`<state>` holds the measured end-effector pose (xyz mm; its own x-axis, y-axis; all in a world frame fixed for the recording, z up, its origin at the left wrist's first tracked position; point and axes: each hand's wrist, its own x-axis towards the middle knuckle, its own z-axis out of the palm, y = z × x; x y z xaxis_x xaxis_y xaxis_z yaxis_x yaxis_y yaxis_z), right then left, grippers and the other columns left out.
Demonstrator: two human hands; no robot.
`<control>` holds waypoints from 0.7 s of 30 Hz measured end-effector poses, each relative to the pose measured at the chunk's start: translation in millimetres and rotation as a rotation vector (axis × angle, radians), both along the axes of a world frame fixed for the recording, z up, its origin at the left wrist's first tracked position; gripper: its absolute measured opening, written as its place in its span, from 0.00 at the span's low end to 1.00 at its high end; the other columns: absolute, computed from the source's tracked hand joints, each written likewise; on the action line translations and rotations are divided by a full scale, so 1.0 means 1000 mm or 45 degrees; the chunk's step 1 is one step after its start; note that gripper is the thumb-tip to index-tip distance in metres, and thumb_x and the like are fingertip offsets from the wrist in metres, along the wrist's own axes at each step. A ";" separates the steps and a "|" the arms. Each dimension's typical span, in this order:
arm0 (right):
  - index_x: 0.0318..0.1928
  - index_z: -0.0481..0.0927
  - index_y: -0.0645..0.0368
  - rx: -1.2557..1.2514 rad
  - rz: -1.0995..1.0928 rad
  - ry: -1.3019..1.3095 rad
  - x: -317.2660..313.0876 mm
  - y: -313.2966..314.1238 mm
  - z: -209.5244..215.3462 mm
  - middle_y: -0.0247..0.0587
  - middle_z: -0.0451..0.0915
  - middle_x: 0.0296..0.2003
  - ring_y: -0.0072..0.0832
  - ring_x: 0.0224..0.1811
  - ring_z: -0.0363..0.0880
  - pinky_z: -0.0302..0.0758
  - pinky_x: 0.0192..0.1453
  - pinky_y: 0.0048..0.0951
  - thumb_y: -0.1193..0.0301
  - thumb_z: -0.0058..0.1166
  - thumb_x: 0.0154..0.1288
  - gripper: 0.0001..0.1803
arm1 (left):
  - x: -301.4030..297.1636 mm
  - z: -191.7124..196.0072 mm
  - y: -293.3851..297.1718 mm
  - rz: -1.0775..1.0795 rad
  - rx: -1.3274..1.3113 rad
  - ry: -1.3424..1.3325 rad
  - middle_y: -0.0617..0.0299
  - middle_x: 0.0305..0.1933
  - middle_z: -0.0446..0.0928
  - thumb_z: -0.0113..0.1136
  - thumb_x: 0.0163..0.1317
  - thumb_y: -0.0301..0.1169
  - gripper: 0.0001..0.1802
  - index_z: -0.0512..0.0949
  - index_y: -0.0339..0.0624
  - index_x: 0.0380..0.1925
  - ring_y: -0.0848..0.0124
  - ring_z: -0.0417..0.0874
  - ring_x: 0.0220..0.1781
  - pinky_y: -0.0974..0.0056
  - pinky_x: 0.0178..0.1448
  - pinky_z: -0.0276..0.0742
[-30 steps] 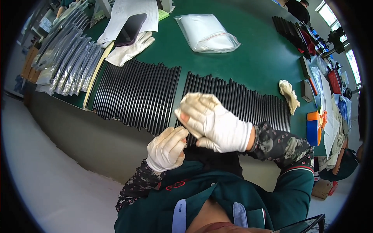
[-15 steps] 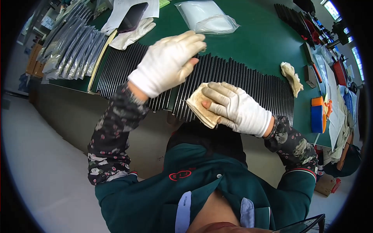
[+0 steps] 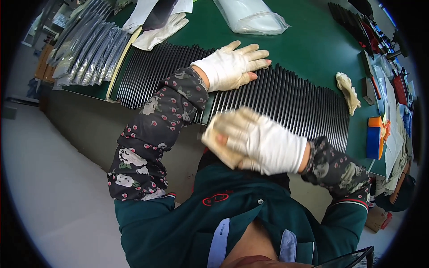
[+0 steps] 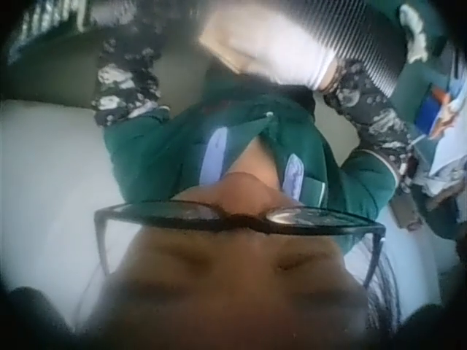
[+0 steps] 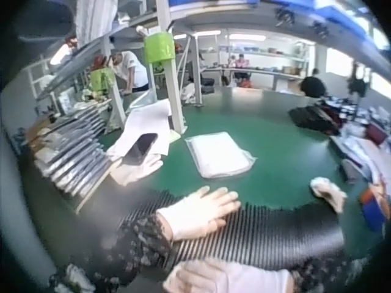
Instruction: Cleaning and organizing a set of black metal rods on a workbench using a cloth and an air duster.
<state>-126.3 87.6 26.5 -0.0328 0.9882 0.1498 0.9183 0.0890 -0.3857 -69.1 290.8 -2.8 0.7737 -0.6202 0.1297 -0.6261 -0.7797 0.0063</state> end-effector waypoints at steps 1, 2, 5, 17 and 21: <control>0.58 0.69 0.64 0.079 0.068 0.031 -0.004 0.004 0.007 0.52 0.67 0.61 0.42 0.66 0.64 0.58 0.70 0.44 0.59 0.58 0.52 0.34 | -0.001 -0.001 0.002 0.004 -0.001 0.003 0.60 0.73 0.57 0.50 0.66 0.36 0.28 0.61 0.51 0.67 0.60 0.56 0.74 0.47 0.74 0.54; 0.59 0.68 0.64 0.086 0.106 -0.013 0.001 0.005 0.004 0.51 0.67 0.61 0.42 0.66 0.64 0.58 0.71 0.44 0.60 0.57 0.52 0.34 | -0.001 0.000 0.002 0.003 -0.009 -0.016 0.60 0.72 0.58 0.50 0.66 0.36 0.28 0.62 0.51 0.67 0.60 0.57 0.74 0.47 0.74 0.54; 0.59 0.68 0.65 0.189 -0.123 -0.128 0.021 0.018 -0.010 0.51 0.67 0.61 0.43 0.66 0.63 0.57 0.71 0.45 0.60 0.56 0.54 0.34 | 0.001 -0.002 0.002 -0.009 -0.022 -0.051 0.60 0.72 0.59 0.49 0.66 0.36 0.27 0.62 0.51 0.66 0.60 0.57 0.74 0.48 0.74 0.54; 0.58 0.68 0.64 0.226 -0.004 -0.251 -0.005 0.026 -0.007 0.47 0.70 0.58 0.38 0.63 0.67 0.62 0.68 0.38 0.68 0.50 0.58 0.27 | 0.000 0.001 0.002 -0.023 -0.045 -0.068 0.60 0.72 0.59 0.51 0.66 0.36 0.28 0.63 0.49 0.66 0.59 0.58 0.74 0.47 0.74 0.55; 0.54 0.71 0.66 0.202 0.180 0.053 -0.022 0.020 -0.012 0.50 0.72 0.56 0.40 0.59 0.72 0.68 0.64 0.36 0.70 0.44 0.68 0.18 | 0.001 0.001 0.000 -0.003 0.010 -0.003 0.59 0.73 0.57 0.51 0.66 0.37 0.29 0.61 0.50 0.67 0.59 0.57 0.74 0.47 0.74 0.55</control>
